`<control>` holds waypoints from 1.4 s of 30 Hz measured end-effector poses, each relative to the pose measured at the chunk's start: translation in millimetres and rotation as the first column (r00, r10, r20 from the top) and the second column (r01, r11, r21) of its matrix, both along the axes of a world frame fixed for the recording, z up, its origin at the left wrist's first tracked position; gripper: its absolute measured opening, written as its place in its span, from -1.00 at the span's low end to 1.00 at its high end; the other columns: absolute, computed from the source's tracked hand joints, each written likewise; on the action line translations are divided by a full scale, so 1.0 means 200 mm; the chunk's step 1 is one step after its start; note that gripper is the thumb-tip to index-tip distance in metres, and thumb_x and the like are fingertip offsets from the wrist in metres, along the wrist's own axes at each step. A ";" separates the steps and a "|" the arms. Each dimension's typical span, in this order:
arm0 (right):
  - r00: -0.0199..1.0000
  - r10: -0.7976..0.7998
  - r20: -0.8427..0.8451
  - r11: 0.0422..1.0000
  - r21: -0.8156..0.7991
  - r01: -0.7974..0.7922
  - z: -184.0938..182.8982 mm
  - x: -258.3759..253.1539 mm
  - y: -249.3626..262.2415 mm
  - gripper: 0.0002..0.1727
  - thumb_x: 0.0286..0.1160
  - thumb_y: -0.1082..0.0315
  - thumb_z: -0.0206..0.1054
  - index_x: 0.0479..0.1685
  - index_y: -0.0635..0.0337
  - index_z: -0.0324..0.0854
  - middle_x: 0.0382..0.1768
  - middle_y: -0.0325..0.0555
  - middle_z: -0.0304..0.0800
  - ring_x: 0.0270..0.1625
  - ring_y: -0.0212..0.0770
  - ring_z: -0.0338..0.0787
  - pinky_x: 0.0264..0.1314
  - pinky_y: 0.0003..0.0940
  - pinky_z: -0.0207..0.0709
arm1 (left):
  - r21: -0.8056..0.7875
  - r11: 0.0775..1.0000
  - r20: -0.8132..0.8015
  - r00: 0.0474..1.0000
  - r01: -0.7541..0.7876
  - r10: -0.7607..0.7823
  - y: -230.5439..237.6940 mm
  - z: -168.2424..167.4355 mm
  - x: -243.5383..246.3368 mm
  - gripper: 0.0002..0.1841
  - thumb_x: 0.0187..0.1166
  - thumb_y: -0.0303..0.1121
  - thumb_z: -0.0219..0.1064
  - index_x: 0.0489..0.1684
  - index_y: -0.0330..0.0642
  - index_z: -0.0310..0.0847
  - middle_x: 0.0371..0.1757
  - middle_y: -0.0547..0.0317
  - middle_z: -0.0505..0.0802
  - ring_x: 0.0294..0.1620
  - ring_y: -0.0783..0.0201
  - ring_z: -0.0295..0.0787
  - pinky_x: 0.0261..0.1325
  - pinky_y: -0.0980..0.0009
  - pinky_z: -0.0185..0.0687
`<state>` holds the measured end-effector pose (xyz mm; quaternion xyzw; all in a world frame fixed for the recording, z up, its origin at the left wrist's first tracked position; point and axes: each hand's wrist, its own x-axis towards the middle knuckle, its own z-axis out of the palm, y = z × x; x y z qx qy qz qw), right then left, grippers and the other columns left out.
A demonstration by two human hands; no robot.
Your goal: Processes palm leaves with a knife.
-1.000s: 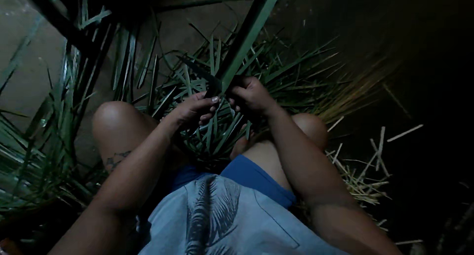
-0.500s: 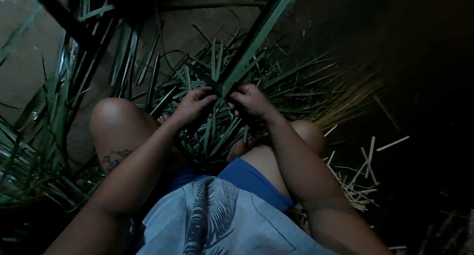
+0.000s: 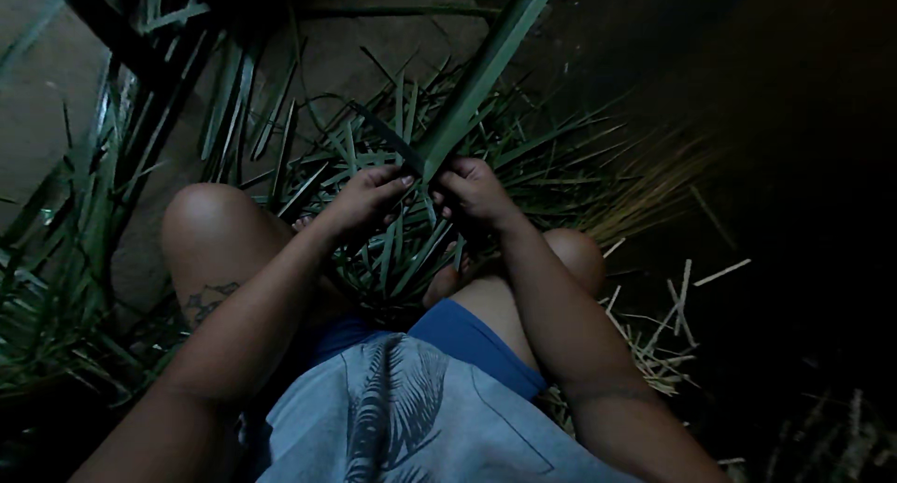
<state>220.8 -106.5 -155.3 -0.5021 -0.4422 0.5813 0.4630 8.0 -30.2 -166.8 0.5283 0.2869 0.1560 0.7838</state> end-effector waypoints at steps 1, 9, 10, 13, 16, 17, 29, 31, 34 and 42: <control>1.000 -0.008 0.004 1.000 0.004 0.008 0.00 0.00 0.00 -0.76 0.81 0.39 0.08 -0.14 0.27 0.65 -0.55 -0.19 0.70 -0.60 -0.37 0.64 -0.56 -0.50 0.60 | -0.012 1.000 -0.002 1.000 -0.002 0.002 0.00 0.00 0.00 -0.70 0.85 -0.27 0.10 0.32 -0.18 0.61 -0.28 0.15 0.74 -0.59 0.43 0.52 -0.58 0.59 0.47; 0.998 -0.056 0.032 0.998 0.028 0.055 -0.01 -0.02 0.00 -0.76 0.83 0.37 0.09 -0.09 0.27 0.66 -0.51 -0.19 0.73 -0.56 -0.35 0.69 -0.52 -0.46 0.66 | -0.031 0.999 0.018 1.000 0.014 -0.013 0.01 0.01 -0.01 -0.75 0.84 -0.25 0.12 0.16 -0.18 0.64 -0.30 0.17 0.73 -0.62 0.45 0.48 -0.61 0.61 0.42; 0.998 -0.057 0.031 0.998 0.033 0.056 -0.02 -0.03 0.00 -0.76 0.83 0.37 0.08 -0.08 0.26 0.65 -0.50 -0.20 0.74 -0.55 -0.35 0.71 -0.51 -0.46 0.67 | -0.038 0.999 0.013 1.000 0.018 -0.018 0.02 0.01 -0.02 -0.76 0.84 -0.25 0.12 0.14 -0.16 0.64 -0.30 0.18 0.73 -0.62 0.46 0.48 -0.62 0.61 0.42; 0.997 -0.071 0.009 0.997 0.012 0.071 0.00 -0.05 0.00 -0.76 0.84 0.39 0.06 -0.09 0.26 0.63 -0.49 -0.19 0.76 -0.51 -0.34 0.75 -0.44 -0.42 0.73 | -0.060 0.998 0.023 0.999 0.035 -0.034 0.02 0.02 -0.02 -0.77 0.85 -0.26 0.09 0.06 -0.15 0.63 -0.32 0.21 0.71 -0.63 0.48 0.45 -0.63 0.62 0.38; 1.000 -0.009 -0.025 0.999 -0.049 0.008 0.04 -0.05 0.00 -0.77 0.87 0.37 0.03 0.03 0.26 0.59 -0.41 -0.13 0.80 -0.42 -0.25 0.85 -0.30 -0.30 0.85 | -0.076 0.996 0.012 0.999 0.043 -0.042 0.02 0.02 -0.04 -0.77 0.86 -0.25 0.08 0.03 -0.16 0.61 -0.35 0.20 0.70 -0.64 0.47 0.47 -0.63 0.62 0.42; 0.999 0.030 -0.032 0.997 -0.066 -0.032 0.04 -0.05 0.00 -0.77 0.88 0.36 0.01 0.07 0.27 0.57 -0.37 -0.07 0.83 -0.40 -0.21 0.86 -0.32 -0.31 0.84 | -0.081 0.996 0.006 0.999 0.044 -0.043 0.02 0.02 -0.05 -0.78 0.86 -0.25 0.09 0.01 -0.16 0.61 -0.35 0.20 0.71 -0.64 0.47 0.48 -0.62 0.62 0.43; 0.997 -0.011 -0.079 1.000 0.006 0.012 0.06 -0.03 -0.02 -0.76 0.81 0.42 0.04 -0.16 0.27 0.62 -0.49 -0.16 0.75 -0.58 -0.36 0.69 -0.53 -0.49 0.64 | -0.037 0.998 -0.050 0.997 0.057 -0.059 -0.02 0.08 -0.06 -0.77 0.86 -0.27 0.08 0.02 -0.14 0.63 -0.39 0.23 0.70 -0.65 0.49 0.46 -0.65 0.64 0.40; 0.996 -0.030 -0.089 0.999 0.011 0.032 0.07 -0.03 -0.03 -0.76 0.82 0.43 0.04 -0.13 0.28 0.61 -0.49 -0.15 0.74 -0.57 -0.35 0.69 -0.53 -0.49 0.64 | -0.020 0.998 -0.069 0.996 0.051 -0.053 -0.04 0.10 -0.07 -0.76 0.86 -0.28 0.06 0.00 -0.15 0.64 -0.41 0.23 0.68 -0.65 0.49 0.43 -0.64 0.63 0.37; 0.996 -0.038 -0.084 0.999 -0.005 0.038 0.09 -0.03 -0.05 -0.77 0.82 0.43 0.06 -0.08 0.31 0.62 -0.47 -0.13 0.75 -0.57 -0.34 0.70 -0.53 -0.49 0.65 | -0.011 0.999 -0.116 0.992 0.052 -0.053 -0.06 0.13 -0.09 -0.75 0.87 -0.26 0.05 0.02 -0.15 0.64 -0.40 0.23 0.69 -0.67 0.50 0.41 -0.66 0.64 0.34; 0.984 -0.100 -0.148 0.995 0.016 0.103 0.12 0.00 -0.07 -0.77 0.84 0.41 0.03 -0.07 0.29 0.60 -0.49 -0.12 0.73 -0.57 -0.32 0.70 -0.53 -0.45 0.66 | -0.006 1.000 -0.195 0.981 0.014 -0.015 -0.18 0.17 -0.16 -0.74 0.85 -0.18 0.10 0.08 -0.09 0.67 -0.37 0.19 0.68 -0.68 0.48 0.39 -0.70 0.62 0.32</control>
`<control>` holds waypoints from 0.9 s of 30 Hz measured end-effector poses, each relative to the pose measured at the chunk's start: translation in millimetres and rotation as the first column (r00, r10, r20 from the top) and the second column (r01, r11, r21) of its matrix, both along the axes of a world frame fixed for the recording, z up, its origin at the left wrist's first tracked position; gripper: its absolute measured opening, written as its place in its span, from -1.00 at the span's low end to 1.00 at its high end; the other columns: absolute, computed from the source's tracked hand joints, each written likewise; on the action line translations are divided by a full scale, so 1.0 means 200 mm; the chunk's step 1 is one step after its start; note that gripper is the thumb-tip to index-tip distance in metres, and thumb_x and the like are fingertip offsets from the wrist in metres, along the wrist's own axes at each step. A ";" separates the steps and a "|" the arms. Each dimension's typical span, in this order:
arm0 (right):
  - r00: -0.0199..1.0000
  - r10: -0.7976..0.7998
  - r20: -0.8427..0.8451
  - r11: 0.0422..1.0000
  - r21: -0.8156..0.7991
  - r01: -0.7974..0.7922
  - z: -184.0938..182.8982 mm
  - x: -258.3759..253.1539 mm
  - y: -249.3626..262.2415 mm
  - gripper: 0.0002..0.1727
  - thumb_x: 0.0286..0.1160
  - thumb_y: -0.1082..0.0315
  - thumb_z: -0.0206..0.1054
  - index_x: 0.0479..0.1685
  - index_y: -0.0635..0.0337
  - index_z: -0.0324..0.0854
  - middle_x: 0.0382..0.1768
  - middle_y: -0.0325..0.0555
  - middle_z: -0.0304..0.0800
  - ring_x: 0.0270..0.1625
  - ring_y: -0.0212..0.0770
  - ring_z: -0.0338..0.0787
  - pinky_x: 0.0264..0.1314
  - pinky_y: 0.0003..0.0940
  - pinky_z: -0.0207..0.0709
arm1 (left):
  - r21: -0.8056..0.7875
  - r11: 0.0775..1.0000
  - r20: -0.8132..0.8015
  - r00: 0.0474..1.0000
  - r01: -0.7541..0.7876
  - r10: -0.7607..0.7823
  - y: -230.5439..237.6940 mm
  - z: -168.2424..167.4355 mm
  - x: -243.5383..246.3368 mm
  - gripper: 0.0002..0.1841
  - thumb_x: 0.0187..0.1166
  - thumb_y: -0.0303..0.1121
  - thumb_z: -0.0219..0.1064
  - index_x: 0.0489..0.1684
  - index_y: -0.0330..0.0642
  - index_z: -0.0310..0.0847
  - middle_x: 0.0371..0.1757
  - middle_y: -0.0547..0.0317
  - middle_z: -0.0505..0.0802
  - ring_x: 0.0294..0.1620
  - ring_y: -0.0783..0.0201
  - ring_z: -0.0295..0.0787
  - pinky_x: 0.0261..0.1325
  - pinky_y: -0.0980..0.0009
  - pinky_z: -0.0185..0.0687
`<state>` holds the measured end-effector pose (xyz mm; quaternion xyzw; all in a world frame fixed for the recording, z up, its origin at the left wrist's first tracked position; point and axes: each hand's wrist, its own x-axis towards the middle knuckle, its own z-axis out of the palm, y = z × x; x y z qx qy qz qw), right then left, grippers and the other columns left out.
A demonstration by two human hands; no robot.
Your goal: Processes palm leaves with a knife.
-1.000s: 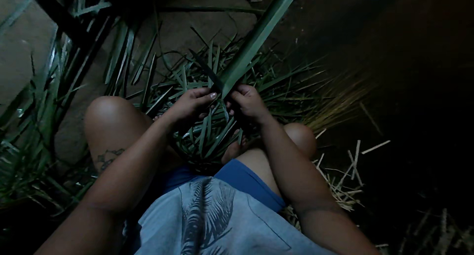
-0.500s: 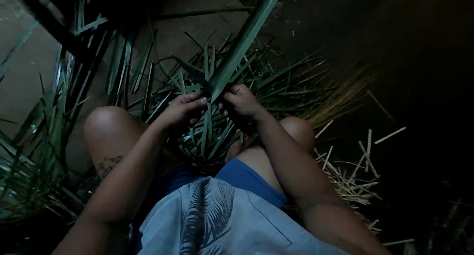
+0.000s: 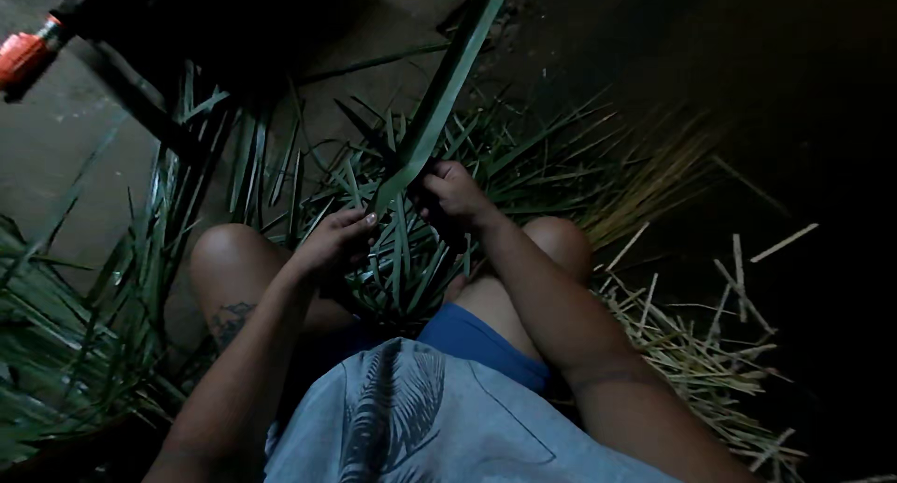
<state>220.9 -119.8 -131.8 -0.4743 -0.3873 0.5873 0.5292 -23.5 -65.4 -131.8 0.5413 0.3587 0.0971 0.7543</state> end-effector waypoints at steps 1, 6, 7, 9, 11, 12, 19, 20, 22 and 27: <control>1.000 0.003 0.005 1.000 -0.008 -0.003 0.00 0.00 -0.01 -0.77 0.84 0.40 0.04 -0.05 0.29 0.60 -0.48 -0.12 0.73 -0.57 -0.32 0.70 -0.52 -0.46 0.67 | -0.004 1.000 0.000 1.000 -0.001 0.001 -0.01 0.01 -0.01 -0.74 0.85 -0.19 0.10 0.08 -0.10 0.67 -0.37 0.19 0.68 -0.68 0.48 0.40 -0.69 0.62 0.34; 1.000 -0.021 -0.021 0.999 0.048 0.022 0.02 0.02 -0.03 -0.73 0.85 0.39 0.00 -0.08 0.27 0.61 -0.48 -0.12 0.73 -0.56 -0.32 0.69 -0.52 -0.45 0.66 | 0.020 1.000 -0.005 1.000 -0.010 0.010 -0.07 0.08 -0.03 -0.73 0.86 -0.21 0.08 0.00 -0.16 0.67 -0.41 0.17 0.68 -0.69 0.47 0.42 -0.69 0.63 0.38; 0.999 -0.040 -0.031 0.998 0.046 0.041 0.03 0.02 -0.03 -0.73 0.85 0.39 -0.01 -0.11 0.25 0.61 -0.50 -0.14 0.72 -0.57 -0.32 0.69 -0.52 -0.45 0.66 | 0.029 1.000 -0.004 1.000 -0.006 0.007 -0.08 0.09 -0.04 -0.72 0.86 -0.21 0.08 -0.01 -0.16 0.68 -0.43 0.18 0.68 -0.70 0.47 0.42 -0.70 0.63 0.36; 0.996 -0.078 -0.040 0.997 0.022 0.079 0.05 0.03 -0.04 -0.73 0.85 0.39 -0.02 -0.09 0.23 0.60 -0.51 -0.16 0.72 -0.59 -0.34 0.68 -0.53 -0.45 0.66 | 0.047 0.999 -0.027 1.000 -0.007 0.008 -0.11 0.11 -0.05 -0.71 0.86 -0.21 0.09 0.02 -0.17 0.69 -0.43 0.17 0.69 -0.69 0.47 0.43 -0.70 0.62 0.37; 0.995 -0.101 -0.020 0.995 -0.006 0.101 0.06 0.04 -0.05 -0.74 0.86 0.37 -0.04 -0.01 0.23 0.57 -0.47 -0.15 0.72 -0.58 -0.33 0.67 -0.52 -0.45 0.67 | 0.059 0.998 -0.039 0.999 -0.013 0.015 -0.13 0.11 -0.07 -0.71 0.86 -0.23 0.08 0.09 -0.18 0.70 -0.43 0.16 0.70 -0.69 0.47 0.45 -0.70 0.62 0.38; 0.994 -0.111 -0.014 0.994 -0.016 0.111 0.06 0.04 -0.05 -0.74 0.86 0.37 -0.05 0.02 0.23 0.57 -0.45 -0.15 0.72 -0.58 -0.33 0.67 -0.52 -0.45 0.67 | 0.066 0.998 -0.046 0.999 -0.014 0.017 -0.14 0.12 -0.07 -0.71 0.86 -0.23 0.07 0.07 -0.16 0.70 -0.42 0.16 0.72 -0.68 0.47 0.48 -0.68 0.62 0.41; 0.994 -0.096 -0.042 0.995 -0.020 0.096 0.06 0.03 -0.04 -0.73 0.88 0.36 -0.05 0.03 0.23 0.58 -0.48 -0.13 0.70 -0.58 -0.31 0.67 -0.52 -0.44 0.67 | 0.118 0.993 -0.081 0.996 -0.016 0.026 -0.17 0.13 -0.11 -0.70 0.86 -0.22 0.09 -0.04 -0.21 0.70 -0.44 0.13 0.71 -0.62 0.41 0.52 -0.62 0.57 0.46; 0.994 -0.103 -0.038 0.994 -0.026 0.102 0.06 0.03 -0.04 -0.73 0.88 0.36 -0.05 0.04 0.23 0.58 -0.47 -0.13 0.70 -0.57 -0.31 0.67 -0.51 -0.43 0.67 | 0.135 0.991 -0.092 0.995 -0.019 0.032 -0.18 0.14 -0.11 -0.70 0.85 -0.22 0.09 -0.05 -0.21 0.70 -0.45 0.13 0.71 -0.63 0.41 0.53 -0.62 0.57 0.47; 0.993 -0.114 -0.030 0.993 -0.019 0.114 0.06 0.04 -0.04 -0.73 0.87 0.36 -0.04 0.05 0.24 0.59 -0.46 -0.13 0.71 -0.56 -0.31 0.68 -0.49 -0.42 0.67 | 0.169 0.986 -0.113 0.993 -0.011 0.031 -0.20 0.15 -0.13 -0.70 0.85 -0.22 0.10 -0.06 -0.21 0.71 -0.44 0.15 0.71 -0.61 0.41 0.53 -0.60 0.57 0.47; 0.987 -0.153 -0.037 0.988 -0.024 0.153 0.06 0.06 -0.04 -0.72 0.87 0.35 -0.05 0.08 0.24 0.60 -0.46 -0.13 0.71 -0.59 -0.31 0.67 -0.53 -0.42 0.66 | 0.137 0.990 -0.159 0.987 0.015 0.007 -0.21 0.13 -0.19 -0.70 0.85 -0.21 0.11 -0.03 -0.21 0.72 -0.42 0.15 0.73 -0.69 0.43 0.49 -0.67 0.57 0.45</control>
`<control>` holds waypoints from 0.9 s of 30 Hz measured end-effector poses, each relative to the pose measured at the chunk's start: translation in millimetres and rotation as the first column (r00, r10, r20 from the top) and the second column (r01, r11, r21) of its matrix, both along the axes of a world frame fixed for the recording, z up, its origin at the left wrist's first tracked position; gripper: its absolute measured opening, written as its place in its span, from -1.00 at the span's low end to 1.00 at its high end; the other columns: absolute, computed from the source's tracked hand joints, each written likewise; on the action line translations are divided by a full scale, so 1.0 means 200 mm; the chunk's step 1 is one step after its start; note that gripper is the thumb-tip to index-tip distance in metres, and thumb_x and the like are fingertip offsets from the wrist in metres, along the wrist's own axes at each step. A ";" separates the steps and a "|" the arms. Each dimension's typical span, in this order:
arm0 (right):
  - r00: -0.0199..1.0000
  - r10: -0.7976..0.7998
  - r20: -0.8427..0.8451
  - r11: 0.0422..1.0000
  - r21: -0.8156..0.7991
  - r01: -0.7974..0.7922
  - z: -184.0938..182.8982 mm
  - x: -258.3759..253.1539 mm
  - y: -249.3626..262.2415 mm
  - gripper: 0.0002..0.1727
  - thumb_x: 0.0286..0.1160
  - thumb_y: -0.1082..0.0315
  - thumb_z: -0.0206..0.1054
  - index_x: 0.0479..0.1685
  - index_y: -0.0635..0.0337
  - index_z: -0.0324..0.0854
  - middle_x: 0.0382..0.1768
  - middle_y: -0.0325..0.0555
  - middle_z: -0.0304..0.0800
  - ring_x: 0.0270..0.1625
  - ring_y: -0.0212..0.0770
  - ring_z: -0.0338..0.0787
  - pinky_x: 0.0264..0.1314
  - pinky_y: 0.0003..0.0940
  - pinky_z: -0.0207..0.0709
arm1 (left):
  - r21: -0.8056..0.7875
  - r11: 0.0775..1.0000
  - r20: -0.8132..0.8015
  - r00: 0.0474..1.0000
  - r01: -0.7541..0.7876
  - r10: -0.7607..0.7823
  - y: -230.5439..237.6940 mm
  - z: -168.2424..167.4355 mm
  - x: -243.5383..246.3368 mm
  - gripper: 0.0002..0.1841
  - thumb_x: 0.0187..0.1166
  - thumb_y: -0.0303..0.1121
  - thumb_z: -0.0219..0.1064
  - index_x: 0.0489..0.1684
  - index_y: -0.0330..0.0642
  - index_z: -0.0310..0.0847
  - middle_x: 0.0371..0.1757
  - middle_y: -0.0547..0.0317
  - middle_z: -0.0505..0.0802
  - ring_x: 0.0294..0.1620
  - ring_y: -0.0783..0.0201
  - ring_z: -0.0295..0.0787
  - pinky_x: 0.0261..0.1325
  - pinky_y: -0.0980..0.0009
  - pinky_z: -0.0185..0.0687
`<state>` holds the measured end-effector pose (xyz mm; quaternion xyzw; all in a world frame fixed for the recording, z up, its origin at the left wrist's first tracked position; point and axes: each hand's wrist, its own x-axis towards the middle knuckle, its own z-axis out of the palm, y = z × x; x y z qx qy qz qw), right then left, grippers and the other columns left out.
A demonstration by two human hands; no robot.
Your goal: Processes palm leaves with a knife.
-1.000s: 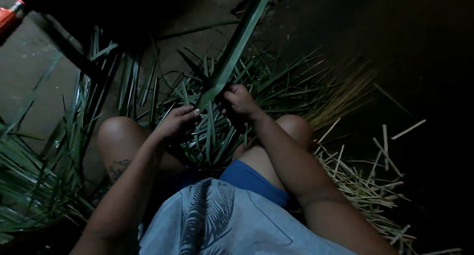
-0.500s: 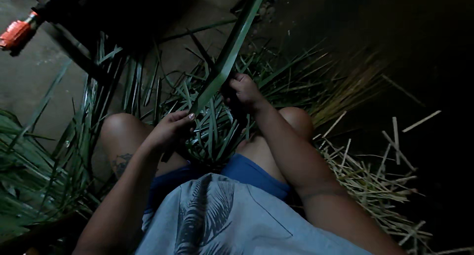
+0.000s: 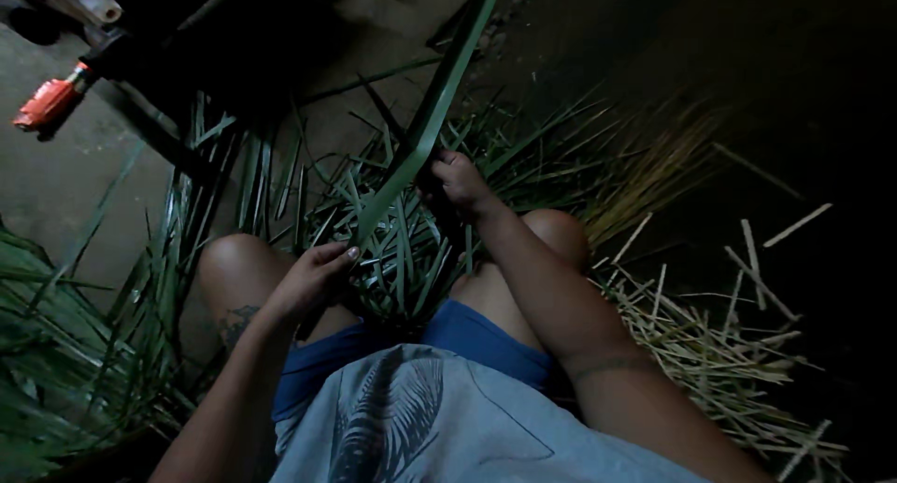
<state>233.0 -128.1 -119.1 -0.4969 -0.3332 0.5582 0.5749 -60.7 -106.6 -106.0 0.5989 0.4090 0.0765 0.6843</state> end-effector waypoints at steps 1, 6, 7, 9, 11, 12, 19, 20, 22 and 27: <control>1.000 0.000 -0.006 1.000 0.001 0.000 0.00 0.00 0.00 -0.72 0.88 0.34 -0.04 0.07 0.24 0.59 -0.47 -0.13 0.70 -0.60 -0.31 0.66 -0.54 -0.42 0.66 | -0.019 1.000 0.004 1.000 0.008 -0.008 0.00 -0.01 -0.02 -0.69 0.85 -0.20 0.10 0.00 -0.20 0.72 -0.41 0.16 0.74 -0.68 0.44 0.50 -0.66 0.57 0.47; 0.999 -0.015 -0.030 1.000 -0.005 0.015 0.00 0.00 0.00 -0.72 0.88 0.34 -0.05 0.09 0.23 0.59 -0.46 -0.13 0.70 -0.59 -0.31 0.66 -0.53 -0.42 0.65 | -0.085 0.996 -0.019 1.000 0.010 -0.011 -0.01 -0.04 -0.09 -0.71 0.85 -0.21 0.09 0.09 -0.16 0.69 -0.38 0.18 0.75 -0.66 0.45 0.51 -0.66 0.58 0.46; 0.999 -0.017 -0.033 1.000 -0.002 0.017 -0.01 0.01 0.00 -0.72 0.88 0.35 -0.05 0.08 0.23 0.59 -0.47 -0.13 0.70 -0.58 -0.30 0.66 -0.53 -0.42 0.66 | -0.091 0.996 -0.018 1.000 0.010 -0.011 -0.01 -0.04 -0.10 -0.71 0.86 -0.22 0.09 0.11 -0.16 0.69 -0.37 0.17 0.75 -0.67 0.45 0.51 -0.67 0.58 0.46; 1.000 -0.018 -0.020 1.000 -0.010 0.018 0.00 0.01 0.00 -0.73 0.87 0.34 -0.05 0.07 0.22 0.57 -0.45 -0.14 0.69 -0.56 -0.30 0.66 -0.50 -0.41 0.66 | -0.099 0.995 -0.012 1.000 0.011 -0.013 -0.02 -0.04 -0.13 -0.72 0.85 -0.23 0.08 0.13 -0.16 0.69 -0.37 0.18 0.75 -0.68 0.45 0.49 -0.67 0.58 0.45; 0.999 -0.033 -0.013 0.999 -0.012 0.033 0.00 0.02 0.01 -0.73 0.87 0.34 -0.04 0.08 0.22 0.58 -0.45 -0.13 0.70 -0.56 -0.31 0.66 -0.49 -0.42 0.65 | -0.108 0.994 -0.008 1.000 0.011 -0.012 -0.03 -0.04 -0.15 -0.73 0.85 -0.25 0.08 0.11 -0.15 0.70 -0.41 0.20 0.73 -0.70 0.46 0.47 -0.70 0.59 0.44; 0.999 -0.040 -0.011 0.999 -0.005 0.040 -0.01 0.02 0.01 -0.72 0.87 0.34 -0.03 0.08 0.23 0.59 -0.45 -0.12 0.71 -0.57 -0.31 0.66 -0.50 -0.42 0.65 | -0.117 0.993 -0.005 1.000 0.010 -0.010 -0.03 -0.05 -0.16 -0.73 0.84 -0.25 0.09 0.08 -0.15 0.70 -0.43 0.21 0.72 -0.70 0.46 0.47 -0.69 0.58 0.45; 0.999 -0.018 0.028 0.999 -0.040 0.019 -0.08 0.01 0.03 -0.71 0.87 0.33 -0.03 0.10 0.24 0.60 -0.47 -0.08 0.72 -0.56 -0.27 0.70 -0.48 -0.37 0.68 | -0.118 0.993 0.029 0.999 0.025 -0.022 -0.07 -0.09 -0.29 -0.72 0.81 -0.22 0.11 -0.05 -0.13 0.74 -0.43 0.23 0.72 -0.62 0.44 0.53 -0.61 0.56 0.49; 0.999 0.003 0.039 0.999 -0.050 -0.001 -0.10 0.01 0.04 -0.70 0.88 0.30 -0.02 0.15 0.24 0.60 -0.44 -0.07 0.72 -0.54 -0.26 0.71 -0.45 -0.36 0.70 | -0.126 0.992 0.033 0.999 0.027 -0.022 -0.07 -0.10 -0.31 -0.72 0.81 -0.21 0.12 -0.05 -0.13 0.74 -0.43 0.21 0.72 -0.63 0.43 0.52 -0.62 0.56 0.47; 0.999 0.011 0.047 0.997 -0.078 -0.008 -0.08 0.00 0.05 -0.70 0.89 0.30 -0.02 0.17 0.25 0.60 -0.42 -0.07 0.72 -0.51 -0.26 0.71 -0.42 -0.37 0.69 | -0.139 0.990 0.039 0.999 0.024 -0.019 -0.07 -0.11 -0.34 -0.72 0.79 -0.21 0.13 -0.04 -0.14 0.75 -0.45 0.21 0.72 -0.64 0.44 0.52 -0.64 0.56 0.46; 1.000 0.017 0.009 0.997 -0.077 -0.017 -0.10 -0.02 0.07 -0.71 0.88 0.32 0.00 0.15 0.26 0.62 -0.44 -0.06 0.71 -0.53 -0.28 0.69 -0.45 -0.40 0.67 | -0.185 0.983 0.010 1.000 0.011 -0.009 -0.08 -0.11 -0.42 -0.71 0.80 -0.22 0.11 -0.02 -0.14 0.75 -0.47 0.19 0.71 -0.70 0.46 0.45 -0.70 0.58 0.38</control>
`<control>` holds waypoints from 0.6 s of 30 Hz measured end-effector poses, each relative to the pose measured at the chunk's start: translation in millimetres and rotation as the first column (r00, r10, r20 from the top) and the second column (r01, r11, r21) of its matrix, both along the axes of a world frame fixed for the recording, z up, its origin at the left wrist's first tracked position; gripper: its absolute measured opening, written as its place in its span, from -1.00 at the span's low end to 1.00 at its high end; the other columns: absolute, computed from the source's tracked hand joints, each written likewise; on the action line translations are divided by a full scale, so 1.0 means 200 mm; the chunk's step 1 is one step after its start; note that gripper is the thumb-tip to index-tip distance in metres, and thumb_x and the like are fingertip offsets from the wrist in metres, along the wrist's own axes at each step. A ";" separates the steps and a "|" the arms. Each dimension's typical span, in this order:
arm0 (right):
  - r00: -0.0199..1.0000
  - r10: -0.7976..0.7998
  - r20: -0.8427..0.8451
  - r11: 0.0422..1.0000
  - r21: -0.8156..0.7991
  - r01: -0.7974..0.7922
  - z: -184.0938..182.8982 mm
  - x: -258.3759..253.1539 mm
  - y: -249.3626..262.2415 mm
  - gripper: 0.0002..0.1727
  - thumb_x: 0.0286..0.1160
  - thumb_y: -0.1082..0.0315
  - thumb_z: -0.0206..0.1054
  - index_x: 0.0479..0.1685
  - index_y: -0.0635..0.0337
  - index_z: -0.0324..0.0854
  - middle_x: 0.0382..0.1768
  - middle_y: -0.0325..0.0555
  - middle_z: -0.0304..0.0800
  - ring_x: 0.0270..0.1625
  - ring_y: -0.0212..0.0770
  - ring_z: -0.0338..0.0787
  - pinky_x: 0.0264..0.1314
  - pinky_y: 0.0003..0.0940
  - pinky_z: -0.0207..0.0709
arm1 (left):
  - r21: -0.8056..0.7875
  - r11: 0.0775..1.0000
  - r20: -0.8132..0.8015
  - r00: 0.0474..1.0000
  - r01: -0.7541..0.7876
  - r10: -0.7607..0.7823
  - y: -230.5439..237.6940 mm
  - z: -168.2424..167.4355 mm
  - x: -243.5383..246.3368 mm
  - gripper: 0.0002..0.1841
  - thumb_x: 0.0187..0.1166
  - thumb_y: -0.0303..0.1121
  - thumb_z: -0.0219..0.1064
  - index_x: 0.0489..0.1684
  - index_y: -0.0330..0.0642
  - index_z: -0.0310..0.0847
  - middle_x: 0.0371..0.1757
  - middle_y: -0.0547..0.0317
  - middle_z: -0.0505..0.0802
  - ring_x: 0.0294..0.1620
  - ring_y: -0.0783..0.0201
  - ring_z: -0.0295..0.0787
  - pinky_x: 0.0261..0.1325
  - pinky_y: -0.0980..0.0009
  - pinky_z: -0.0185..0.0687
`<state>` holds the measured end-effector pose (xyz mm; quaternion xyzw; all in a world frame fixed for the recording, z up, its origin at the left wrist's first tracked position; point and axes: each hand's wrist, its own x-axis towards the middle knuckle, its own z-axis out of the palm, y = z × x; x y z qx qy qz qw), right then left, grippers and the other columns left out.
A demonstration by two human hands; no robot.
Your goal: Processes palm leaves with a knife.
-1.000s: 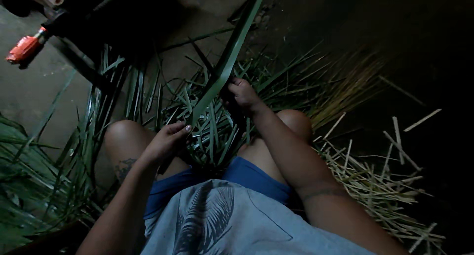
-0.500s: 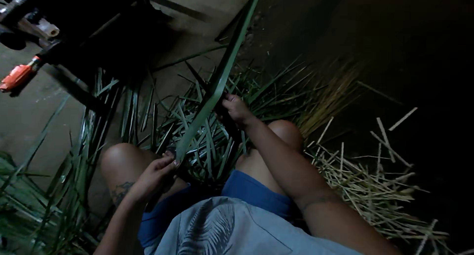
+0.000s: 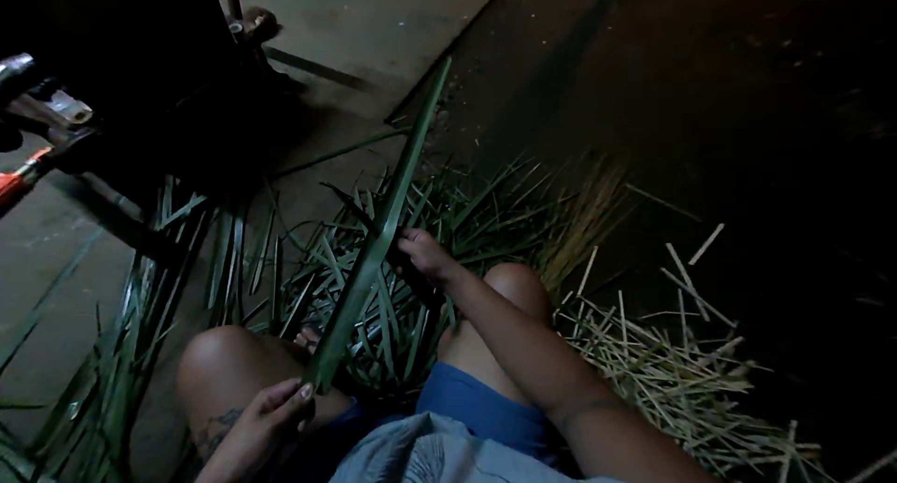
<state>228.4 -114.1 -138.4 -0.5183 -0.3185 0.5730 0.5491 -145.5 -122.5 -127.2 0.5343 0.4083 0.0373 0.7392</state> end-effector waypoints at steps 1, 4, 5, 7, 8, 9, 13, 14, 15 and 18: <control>1.000 0.004 -0.013 1.000 0.003 -0.004 0.00 -0.01 0.00 -0.71 0.88 0.32 0.00 0.16 0.26 0.61 -0.44 -0.06 0.71 -0.53 -0.28 0.69 -0.45 -0.41 0.66 | -0.013 1.000 0.000 1.000 0.002 -0.002 0.00 0.00 -0.02 -0.71 0.81 -0.22 0.11 0.01 -0.14 0.75 -0.47 0.19 0.70 -0.72 0.46 0.43 -0.72 0.58 0.37; 0.999 -0.022 -0.039 1.000 0.004 0.022 -0.01 0.00 0.02 -0.70 0.88 0.28 0.01 0.15 0.22 0.63 -0.42 -0.08 0.72 -0.52 -0.30 0.68 -0.44 -0.42 0.66 | -0.068 0.998 0.001 1.000 0.017 -0.017 0.00 0.01 -0.07 -0.70 0.83 -0.23 0.08 0.14 -0.15 0.72 -0.48 0.21 0.67 -0.75 0.47 0.39 -0.75 0.58 0.34; 0.999 -0.040 -0.038 0.999 0.003 0.040 -0.01 0.01 0.02 -0.70 0.89 0.27 -0.01 0.14 0.21 0.62 -0.43 -0.09 0.71 -0.53 -0.30 0.68 -0.45 -0.42 0.65 | -0.081 0.997 -0.007 1.000 0.012 -0.013 -0.01 0.02 -0.08 -0.70 0.83 -0.24 0.08 0.14 -0.15 0.71 -0.49 0.21 0.67 -0.75 0.48 0.37 -0.76 0.59 0.33; 0.997 -0.076 -0.016 0.997 -0.013 0.075 0.02 0.02 0.03 -0.70 0.89 0.29 -0.04 0.11 0.21 0.59 -0.45 -0.11 0.69 -0.55 -0.31 0.66 -0.47 -0.42 0.65 | -0.093 0.996 -0.022 1.000 0.001 -0.003 -0.03 0.02 -0.10 -0.71 0.83 -0.24 0.08 0.11 -0.14 0.72 -0.52 0.24 0.65 -0.76 0.49 0.36 -0.75 0.60 0.32; 0.996 -0.084 -0.005 0.996 -0.023 0.084 0.03 0.03 0.02 -0.71 0.89 0.29 -0.04 0.10 0.22 0.59 -0.46 -0.12 0.69 -0.57 -0.31 0.66 -0.49 -0.42 0.65 | -0.096 0.995 -0.024 1.000 0.002 -0.005 -0.03 0.03 -0.11 -0.71 0.83 -0.23 0.08 0.11 -0.13 0.72 -0.52 0.24 0.65 -0.76 0.50 0.36 -0.75 0.60 0.33; 0.996 -0.088 -0.006 0.996 -0.028 0.088 0.03 0.02 0.02 -0.71 0.89 0.29 -0.03 0.09 0.23 0.60 -0.45 -0.10 0.70 -0.58 -0.31 0.66 -0.50 -0.41 0.66 | -0.096 0.995 -0.026 1.000 0.008 -0.010 -0.03 0.03 -0.11 -0.71 0.83 -0.23 0.08 0.12 -0.11 0.72 -0.51 0.25 0.66 -0.76 0.50 0.38 -0.75 0.60 0.34; 0.995 -0.093 -0.044 0.995 -0.043 0.091 0.06 0.00 0.01 -0.73 0.88 0.29 -0.02 0.07 0.19 0.59 -0.46 -0.14 0.68 -0.58 -0.34 0.63 -0.52 -0.46 0.62 | -0.101 0.995 -0.084 0.996 -0.001 -0.008 -0.02 0.07 -0.16 -0.71 0.82 -0.22 0.09 0.10 -0.12 0.71 -0.48 0.23 0.68 -0.74 0.49 0.41 -0.74 0.60 0.37; 0.994 -0.102 -0.048 0.994 -0.048 0.100 0.06 0.01 0.02 -0.72 0.88 0.28 -0.02 0.10 0.18 0.58 -0.43 -0.15 0.68 -0.57 -0.34 0.63 -0.51 -0.47 0.63 | -0.094 0.996 -0.105 0.994 -0.003 -0.007 -0.02 0.09 -0.17 -0.72 0.82 -0.22 0.09 0.09 -0.12 0.71 -0.48 0.25 0.69 -0.74 0.50 0.42 -0.73 0.61 0.39; 0.992 -0.117 -0.054 0.992 -0.049 0.114 0.05 0.02 0.04 -0.72 0.88 0.29 -0.01 0.13 0.21 0.58 -0.41 -0.13 0.70 -0.55 -0.32 0.65 -0.50 -0.44 0.64 | -0.084 0.996 -0.119 0.993 -0.003 -0.007 -0.01 0.10 -0.18 -0.72 0.82 -0.22 0.09 0.08 -0.12 0.72 -0.46 0.24 0.70 -0.73 0.50 0.43 -0.73 0.61 0.39; 0.988 -0.148 -0.031 0.988 -0.040 0.147 0.03 0.05 0.08 -0.72 0.87 0.32 -0.04 0.18 0.24 0.55 -0.36 -0.11 0.72 -0.51 -0.30 0.68 -0.47 -0.40 0.65 | -0.013 1.000 -0.169 0.986 0.005 -0.007 0.01 0.15 -0.22 -0.72 0.79 -0.20 0.14 0.07 -0.07 0.76 -0.38 0.26 0.78 -0.66 0.51 0.51 -0.66 0.60 0.46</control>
